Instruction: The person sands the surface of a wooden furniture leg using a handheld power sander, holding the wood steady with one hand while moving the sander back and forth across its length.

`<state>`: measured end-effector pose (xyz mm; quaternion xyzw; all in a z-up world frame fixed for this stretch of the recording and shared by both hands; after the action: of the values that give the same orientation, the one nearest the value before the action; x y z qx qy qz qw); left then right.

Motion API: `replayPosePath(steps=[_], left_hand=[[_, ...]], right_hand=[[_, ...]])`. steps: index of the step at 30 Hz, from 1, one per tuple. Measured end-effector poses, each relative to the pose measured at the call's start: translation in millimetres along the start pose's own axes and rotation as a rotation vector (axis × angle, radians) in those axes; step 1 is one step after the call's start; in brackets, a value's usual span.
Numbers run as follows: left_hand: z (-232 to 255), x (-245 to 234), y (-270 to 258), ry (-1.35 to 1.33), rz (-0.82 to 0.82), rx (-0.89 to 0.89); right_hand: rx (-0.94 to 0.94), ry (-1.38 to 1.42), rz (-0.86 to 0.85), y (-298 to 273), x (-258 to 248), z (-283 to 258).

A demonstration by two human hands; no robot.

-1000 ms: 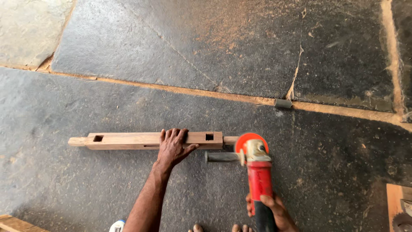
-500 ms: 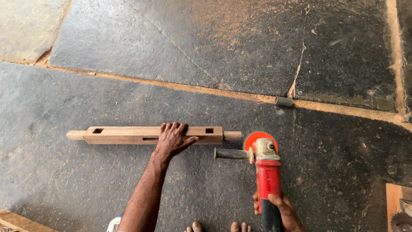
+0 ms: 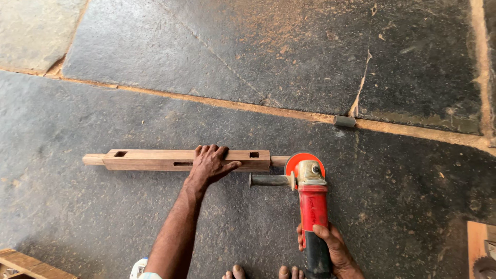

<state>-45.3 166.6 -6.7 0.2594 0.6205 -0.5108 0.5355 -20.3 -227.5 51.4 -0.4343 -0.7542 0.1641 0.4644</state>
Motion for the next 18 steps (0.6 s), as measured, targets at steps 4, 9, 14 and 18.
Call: replayPosePath(steps=[4, 9, 14, 18], left_hand=[[-0.6, 2.8, 1.1, -0.001, 0.011, 0.008], [-3.3, 7.7, 2.4, -0.026, 0.036, 0.003], [-2.0, 1.7, 13.8, 0.028, -0.076, -0.008], [-3.3, -2.9, 16.1, 0.012, -0.103, 0.009]], right_hand=[[-0.027, -0.021, -0.082, 9.4, 4.3, -4.0], [-0.009, -0.048, -0.098, 23.1, 9.8, 1.9], [0.015, -0.016, -0.010, 1.1, -16.8, 4.4], [0.035, -0.012, 0.053, -13.8, -31.7, -2.7]])
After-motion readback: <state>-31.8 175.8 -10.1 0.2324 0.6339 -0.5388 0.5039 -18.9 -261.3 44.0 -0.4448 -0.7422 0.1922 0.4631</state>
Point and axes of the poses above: each hand's wrist, its own y-axis towards the middle knuckle, its own x-axis out of the palm, z = x × y, the point moved 1 cm from there along y, towards the middle knuckle, and after that the axes turned 12 degrees about y, right-handed, at the moved point
